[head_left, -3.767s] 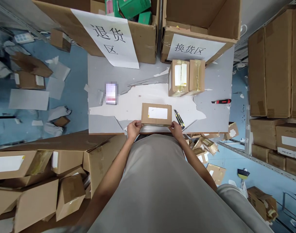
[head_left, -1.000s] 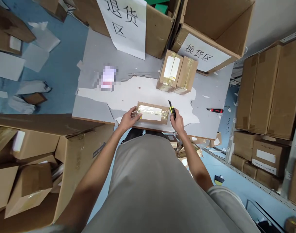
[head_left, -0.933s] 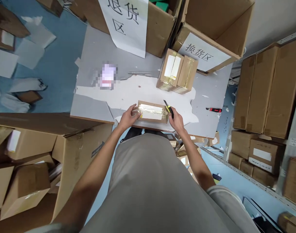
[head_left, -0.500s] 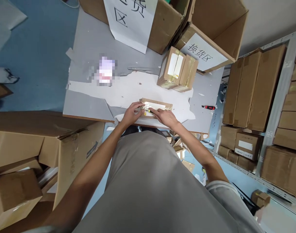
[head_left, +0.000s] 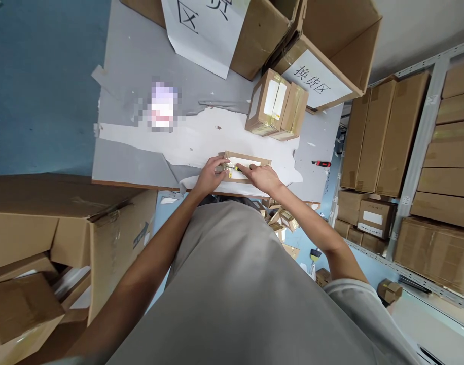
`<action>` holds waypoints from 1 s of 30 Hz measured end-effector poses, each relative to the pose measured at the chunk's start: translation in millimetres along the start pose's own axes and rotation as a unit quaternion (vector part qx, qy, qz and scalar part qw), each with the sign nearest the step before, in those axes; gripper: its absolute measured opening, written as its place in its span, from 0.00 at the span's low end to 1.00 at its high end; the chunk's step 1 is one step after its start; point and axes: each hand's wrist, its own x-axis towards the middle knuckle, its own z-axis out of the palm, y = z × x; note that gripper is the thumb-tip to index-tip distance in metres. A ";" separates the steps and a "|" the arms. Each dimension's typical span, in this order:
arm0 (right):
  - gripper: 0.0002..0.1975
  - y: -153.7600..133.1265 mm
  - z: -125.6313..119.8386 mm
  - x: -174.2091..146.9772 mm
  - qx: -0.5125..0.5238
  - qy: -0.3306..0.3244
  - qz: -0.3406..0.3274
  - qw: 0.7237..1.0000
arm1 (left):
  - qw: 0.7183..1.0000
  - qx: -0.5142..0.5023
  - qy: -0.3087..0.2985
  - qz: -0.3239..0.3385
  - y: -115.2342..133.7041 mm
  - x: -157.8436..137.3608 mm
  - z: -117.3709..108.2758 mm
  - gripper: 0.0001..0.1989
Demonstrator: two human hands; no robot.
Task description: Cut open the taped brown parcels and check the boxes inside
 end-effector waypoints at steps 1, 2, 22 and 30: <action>0.35 -2.0 -3.6 0.8 -0.008 -0.002 -0.003 1.000 | 1.000 -0.001 0.000 -0.001 0.1 0.0 0.1 0.24; 0.36 -4.3 -7.5 1.6 -0.014 -0.003 -0.006 1.000 | 1.000 -0.002 0.000 -0.002 0.2 -0.1 0.1 0.24; 0.33 82.3 37.6 -52.9 0.013 -0.014 0.068 0.997 | 0.995 0.036 0.081 -0.039 10.0 -7.4 12.0 0.24; 0.30 106.8 52.3 -53.0 0.032 -0.009 0.049 0.998 | 0.991 0.045 0.112 -0.064 13.9 -11.2 19.5 0.24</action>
